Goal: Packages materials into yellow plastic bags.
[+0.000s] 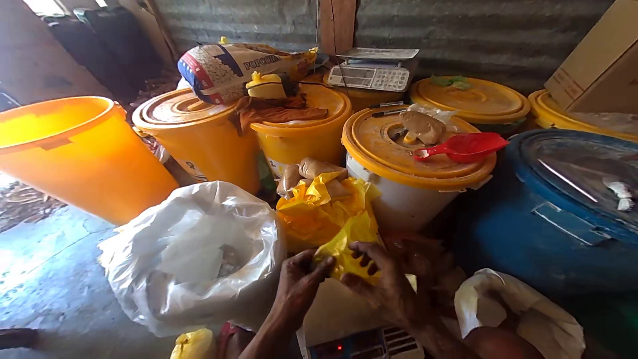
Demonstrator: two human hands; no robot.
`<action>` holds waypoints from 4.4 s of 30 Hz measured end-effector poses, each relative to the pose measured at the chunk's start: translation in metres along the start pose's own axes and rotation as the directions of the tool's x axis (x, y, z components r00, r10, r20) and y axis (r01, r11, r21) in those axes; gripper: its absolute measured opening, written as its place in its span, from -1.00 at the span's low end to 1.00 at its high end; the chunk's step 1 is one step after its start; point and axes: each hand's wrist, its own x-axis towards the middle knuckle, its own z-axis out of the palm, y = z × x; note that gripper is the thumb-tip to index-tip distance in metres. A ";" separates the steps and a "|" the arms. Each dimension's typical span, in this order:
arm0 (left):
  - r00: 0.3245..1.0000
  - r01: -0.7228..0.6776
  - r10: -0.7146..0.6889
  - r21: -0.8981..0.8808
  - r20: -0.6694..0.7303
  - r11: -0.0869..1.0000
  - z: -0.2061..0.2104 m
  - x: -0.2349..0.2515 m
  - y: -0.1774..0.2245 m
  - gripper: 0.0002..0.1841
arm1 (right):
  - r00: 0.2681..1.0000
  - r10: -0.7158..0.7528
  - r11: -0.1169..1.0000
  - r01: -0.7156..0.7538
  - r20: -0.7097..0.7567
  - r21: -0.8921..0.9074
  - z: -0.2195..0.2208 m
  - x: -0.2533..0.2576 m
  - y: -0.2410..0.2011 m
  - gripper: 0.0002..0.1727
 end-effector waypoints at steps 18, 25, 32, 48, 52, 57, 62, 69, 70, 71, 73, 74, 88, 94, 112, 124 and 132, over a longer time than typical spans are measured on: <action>0.983 0.141 -0.122 -0.143 0.134 0.980 0.011 -0.001 -0.006 -0.95 | 0.945 0.256 0.780 -0.325 0.202 0.535 0.002 0.004 0.009 -0.84; 0.985 0.171 -0.148 -0.346 0.093 0.922 -0.003 0.006 0.008 -0.95 | 0.827 0.561 0.616 -0.430 0.015 0.660 -0.020 0.023 0.009 -0.81; 0.990 -0.132 0.071 -0.608 -0.124 0.783 -0.067 0.024 0.032 -0.65 | 0.702 0.587 0.698 -0.186 -0.404 0.691 -0.077 0.044 0.028 -0.71; 0.698 -0.108 -0.378 0.611 0.608 0.784 0.005 -0.018 -0.011 -0.62 | 0.985 0.162 0.949 -0.172 -0.057 -0.263 0.016 0.015 0.026 -0.75; 0.708 -0.141 -0.645 0.952 0.289 0.272 0.016 -0.031 0.001 -0.58 | 0.962 0.145 0.846 -0.241 -0.231 -0.475 0.016 0.036 0.045 -0.84; 0.911 0.096 -0.394 0.866 0.122 0.491 -0.007 -0.012 0.012 -0.15 | 0.963 0.228 0.933 -0.258 -0.142 -0.251 0.034 0.053 0.036 -0.78; 0.978 0.180 -0.206 0.583 -0.022 0.792 -0.024 0.025 0.000 -0.69 | 0.936 0.179 0.979 -0.199 0.302 0.036 0.048 0.094 0.013 -0.72; 0.970 0.202 -0.126 0.400 -0.209 0.894 -0.037 0.048 0.014 -0.74 | 0.954 0.281 0.959 -0.276 0.103 -0.063 0.038 0.205 0.087 -0.47; 0.963 0.218 -0.136 0.378 -0.231 0.900 -0.037 0.049 0.013 -0.74 | 0.947 0.312 0.936 -0.294 0.073 -0.192 0.038 0.217 0.103 -0.49; 0.956 0.232 -0.147 0.350 -0.253 0.907 -0.036 0.050 0.011 -0.75 | 0.933 0.353 0.888 -0.312 0.067 -0.338 0.038 0.226 0.110 -0.53; 0.943 0.253 -0.169 0.290 -0.286 0.923 -0.034 0.057 0.001 -0.76 | 0.933 0.359 0.784 -0.289 0.022 -0.550 0.044 0.238 0.134 -0.56; 0.940 0.251 -0.173 0.254 -0.293 0.934 -0.034 0.061 -0.005 -0.76 | 0.938 0.346 0.751 -0.280 -0.006 -0.598 0.048 0.240 0.140 -0.50; 0.813 0.309 -0.169 0.166 -0.557 0.936 -0.006 0.148 -0.061 -0.83 | 0.813 0.554 0.640 -0.278 0.179 -0.717 0.052 0.252 0.100 -0.15; 0.714 0.462 -0.388 -0.024 -0.582 0.887 -0.011 0.159 -0.073 -0.68 | 0.778 0.605 0.673 -0.387 0.168 -0.631 0.056 0.271 0.112 -0.09; 0.911 0.324 -0.318 -0.021 -0.261 0.946 -0.018 0.168 -0.078 -0.66 | 0.915 0.403 0.842 -0.374 -0.010 -0.389 0.035 0.248 0.079 0.03; 0.933 0.295 -0.298 -0.043 -0.204 0.954 -0.001 0.184 -0.085 -0.72 | 0.942 0.314 0.944 -0.296 -0.118 0.148 0.042 0.237 0.066 -0.20; 0.855 0.412 -0.392 -0.013 -0.340 0.911 -0.003 0.155 -0.077 -0.56 | 0.880 0.475 0.849 -0.464 -0.018 -0.253 0.078 0.241 0.113 -0.12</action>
